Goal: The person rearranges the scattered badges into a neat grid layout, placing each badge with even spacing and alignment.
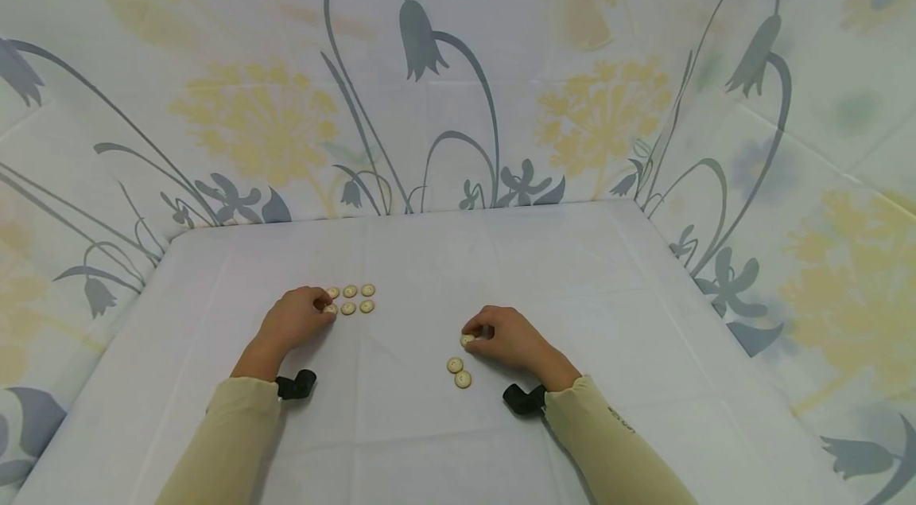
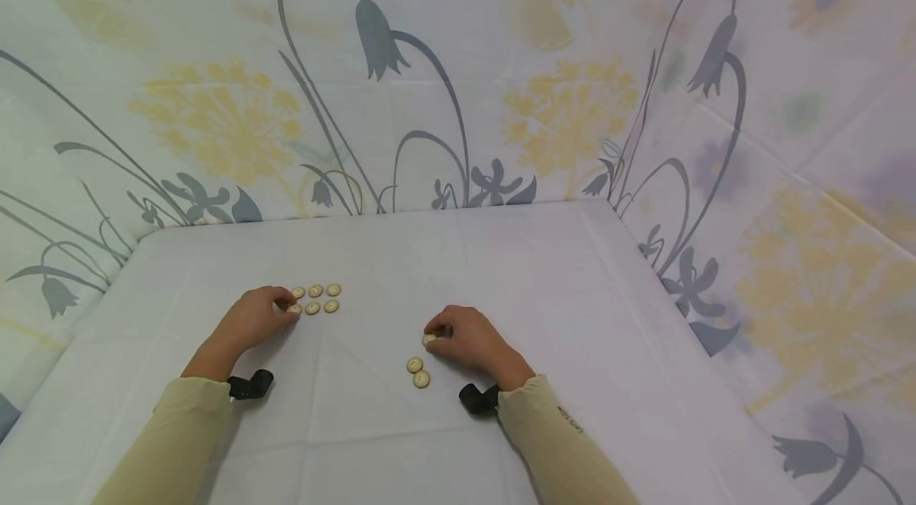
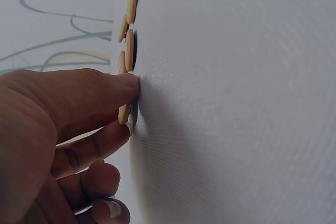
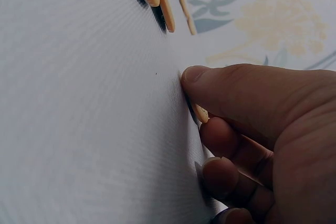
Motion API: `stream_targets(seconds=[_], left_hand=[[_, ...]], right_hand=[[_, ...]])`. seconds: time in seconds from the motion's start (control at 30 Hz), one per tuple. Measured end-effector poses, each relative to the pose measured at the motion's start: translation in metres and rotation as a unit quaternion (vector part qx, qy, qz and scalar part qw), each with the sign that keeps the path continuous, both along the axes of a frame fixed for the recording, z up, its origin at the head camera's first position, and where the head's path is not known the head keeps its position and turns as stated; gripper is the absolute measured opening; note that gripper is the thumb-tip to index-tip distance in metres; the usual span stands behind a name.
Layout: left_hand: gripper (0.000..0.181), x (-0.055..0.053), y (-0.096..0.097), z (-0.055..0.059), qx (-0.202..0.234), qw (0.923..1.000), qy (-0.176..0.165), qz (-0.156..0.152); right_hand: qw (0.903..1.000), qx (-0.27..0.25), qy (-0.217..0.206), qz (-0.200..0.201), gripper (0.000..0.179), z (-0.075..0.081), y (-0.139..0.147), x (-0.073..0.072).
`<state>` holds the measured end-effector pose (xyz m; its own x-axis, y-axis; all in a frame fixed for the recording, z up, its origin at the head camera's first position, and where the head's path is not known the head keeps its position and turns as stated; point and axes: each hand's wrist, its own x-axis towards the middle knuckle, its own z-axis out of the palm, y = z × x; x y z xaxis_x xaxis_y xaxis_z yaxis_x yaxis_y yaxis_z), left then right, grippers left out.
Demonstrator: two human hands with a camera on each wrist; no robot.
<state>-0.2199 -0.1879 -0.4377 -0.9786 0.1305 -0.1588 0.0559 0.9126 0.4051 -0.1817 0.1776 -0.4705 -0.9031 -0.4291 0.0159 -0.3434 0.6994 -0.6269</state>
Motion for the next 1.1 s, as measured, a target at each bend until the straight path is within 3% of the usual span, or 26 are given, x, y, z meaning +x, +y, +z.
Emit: stream_targets(seconds=[0.77,1.1], left_hand=[[0.034,0.0005,0.0012,-0.0033,0.014,0.9997,-0.002,0.020],[0.040,0.0026,0.0045,-0.0046,0.003,0.9997,0.021,0.007]], right_hand=[[1.0000,0.002,0.009,0.003,0.020,0.0000,0.0007,-0.0003],[0.9999,-0.007,0.010,0.005,0.019,0.0024,0.0001,0.0008]])
